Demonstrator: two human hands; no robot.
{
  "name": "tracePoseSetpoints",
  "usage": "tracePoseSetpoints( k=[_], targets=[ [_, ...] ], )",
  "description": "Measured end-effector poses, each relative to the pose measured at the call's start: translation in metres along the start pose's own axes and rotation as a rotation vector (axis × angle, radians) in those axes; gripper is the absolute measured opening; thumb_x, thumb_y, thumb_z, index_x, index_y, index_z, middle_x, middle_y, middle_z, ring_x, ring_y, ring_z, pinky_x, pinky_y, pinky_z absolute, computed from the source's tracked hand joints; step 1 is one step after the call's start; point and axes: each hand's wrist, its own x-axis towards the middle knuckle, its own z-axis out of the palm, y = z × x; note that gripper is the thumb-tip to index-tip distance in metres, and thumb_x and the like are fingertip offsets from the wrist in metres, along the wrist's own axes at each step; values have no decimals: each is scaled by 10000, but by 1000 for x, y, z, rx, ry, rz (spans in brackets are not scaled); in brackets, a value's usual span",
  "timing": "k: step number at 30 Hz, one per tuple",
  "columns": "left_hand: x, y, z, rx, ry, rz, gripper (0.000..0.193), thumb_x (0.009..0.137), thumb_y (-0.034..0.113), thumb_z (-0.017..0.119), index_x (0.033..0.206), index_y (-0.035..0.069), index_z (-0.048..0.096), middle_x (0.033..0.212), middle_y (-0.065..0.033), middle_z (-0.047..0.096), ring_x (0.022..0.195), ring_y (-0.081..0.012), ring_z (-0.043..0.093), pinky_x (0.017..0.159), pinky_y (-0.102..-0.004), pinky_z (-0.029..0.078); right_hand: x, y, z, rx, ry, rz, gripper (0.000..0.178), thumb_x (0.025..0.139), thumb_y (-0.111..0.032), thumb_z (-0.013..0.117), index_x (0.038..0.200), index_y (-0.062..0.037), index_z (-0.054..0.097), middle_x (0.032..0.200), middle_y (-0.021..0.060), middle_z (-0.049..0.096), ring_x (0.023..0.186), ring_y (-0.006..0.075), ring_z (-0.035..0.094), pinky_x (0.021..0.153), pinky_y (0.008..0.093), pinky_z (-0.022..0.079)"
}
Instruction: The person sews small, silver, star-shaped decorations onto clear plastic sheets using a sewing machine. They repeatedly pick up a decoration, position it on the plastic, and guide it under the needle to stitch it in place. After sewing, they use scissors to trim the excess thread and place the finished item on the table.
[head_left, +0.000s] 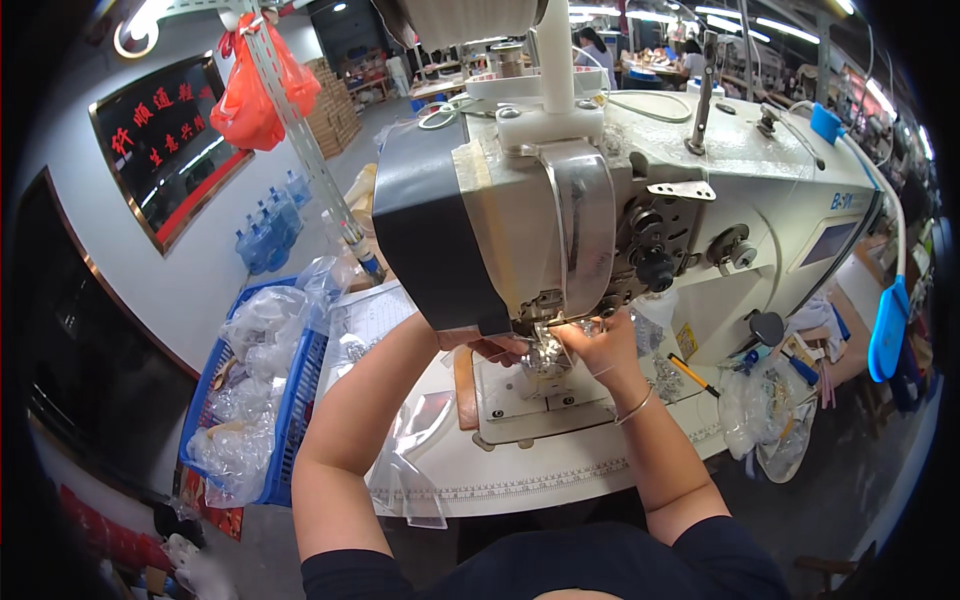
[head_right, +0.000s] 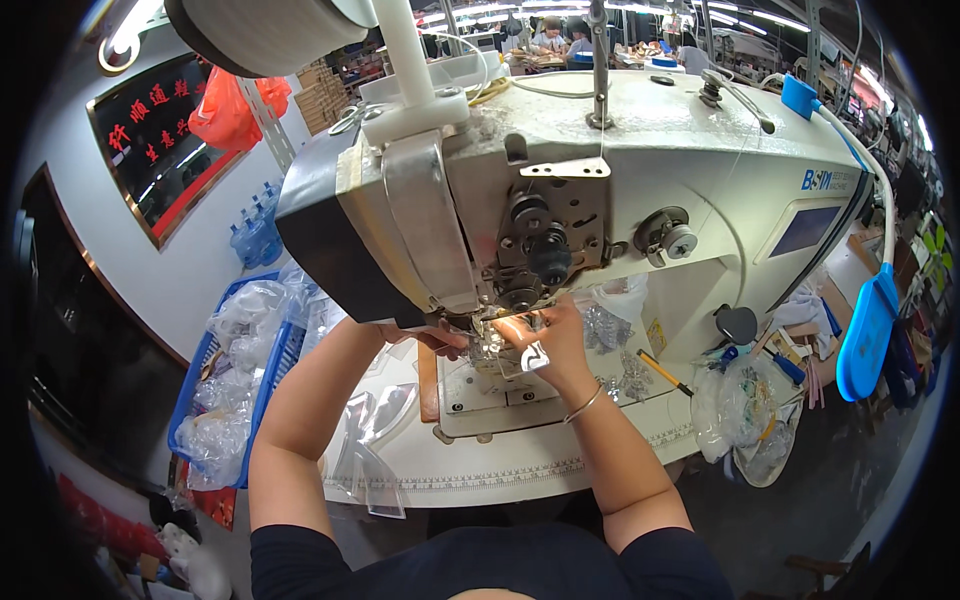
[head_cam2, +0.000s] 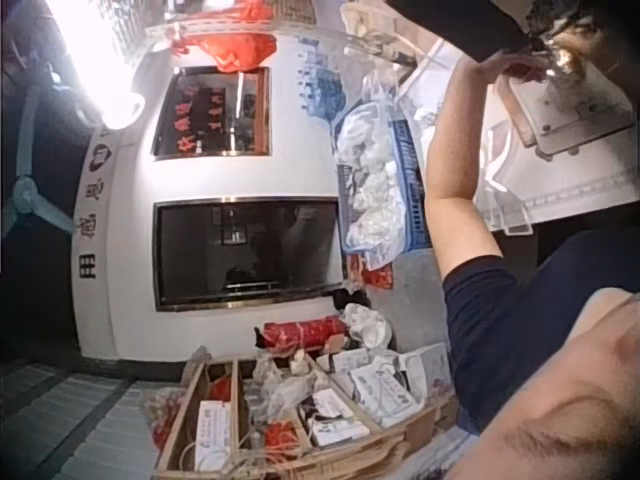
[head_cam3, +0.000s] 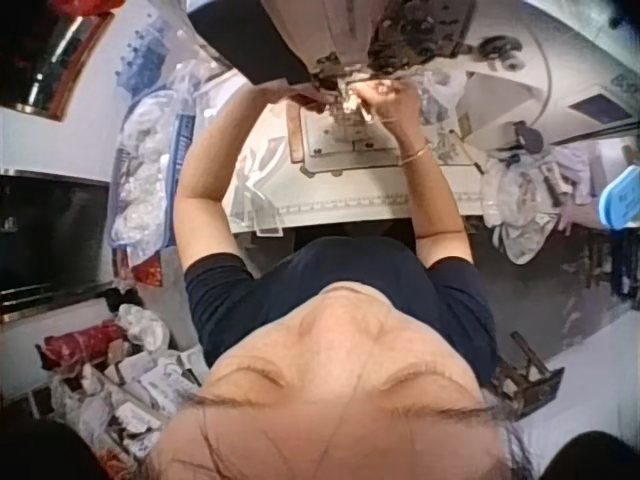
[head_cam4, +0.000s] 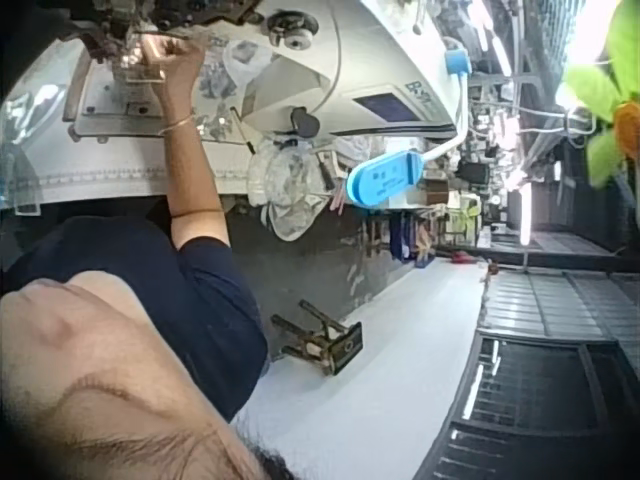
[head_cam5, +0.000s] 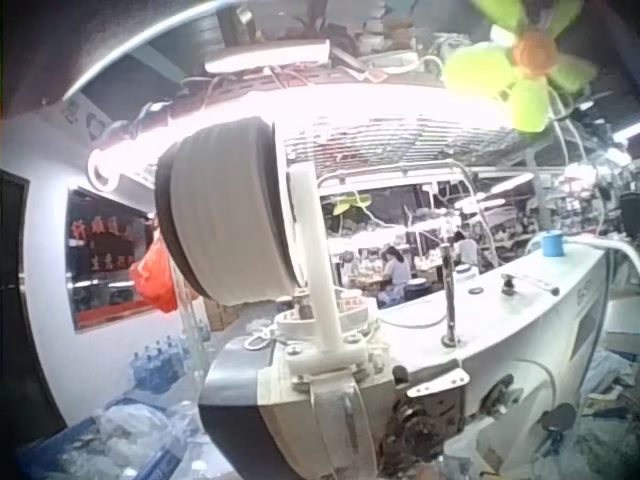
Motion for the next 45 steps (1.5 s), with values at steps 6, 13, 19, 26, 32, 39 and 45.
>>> tracePoseSetpoints(
  k=[6,13,19,26,32,39,45],
  targets=[
    [-2,0,5,59,46,189,595,666,-18,753,1201,51,501,917,-94,605,714,-198,638,636,-311,573,-1,-11,-1,84,-32,176,187,664,-175,759,641,-6,683,562,9,620,509,65,533,491,224,411],
    [-14,0,1,-51,16,214,575,673,4,763,1188,19,509,939,-89,600,750,-164,633,649,-284,568,-5,-5,1,31,-8,165,202,674,-159,754,683,15,652,688,54,636,601,99,575,555,236,459],
    [-22,10,13,285,136,146,555,649,6,775,1151,6,541,1002,-83,584,889,-166,591,737,-278,539,-10,-7,5,138,13,219,238,701,-106,713,884,7,610,780,65,639,661,124,598,585,251,476],
    [-14,-5,7,144,153,241,535,565,1,817,1057,30,609,961,-83,633,888,-184,608,800,-315,498,-4,-7,10,524,16,387,286,698,-15,686,957,-4,563,843,49,632,724,117,593,655,249,483],
    [-10,-14,0,113,85,203,496,642,17,790,1087,15,572,991,-62,589,897,-164,583,774,-272,509,-4,-6,9,553,7,381,272,693,1,682,944,4,579,846,54,638,706,124,599,656,252,487],
    [-21,0,13,181,134,156,376,665,8,771,992,8,586,882,-62,599,802,-163,610,702,-271,535,-4,5,8,457,22,293,169,687,-11,682,839,35,625,801,65,652,702,129,617,664,257,488],
    [-13,-18,2,-11,99,9,448,669,33,773,1076,20,584,938,-111,631,852,-204,642,804,-308,542,0,-5,10,498,67,315,167,683,15,683,824,56,604,791,106,639,692,163,628,611,250,491]
  ],
)
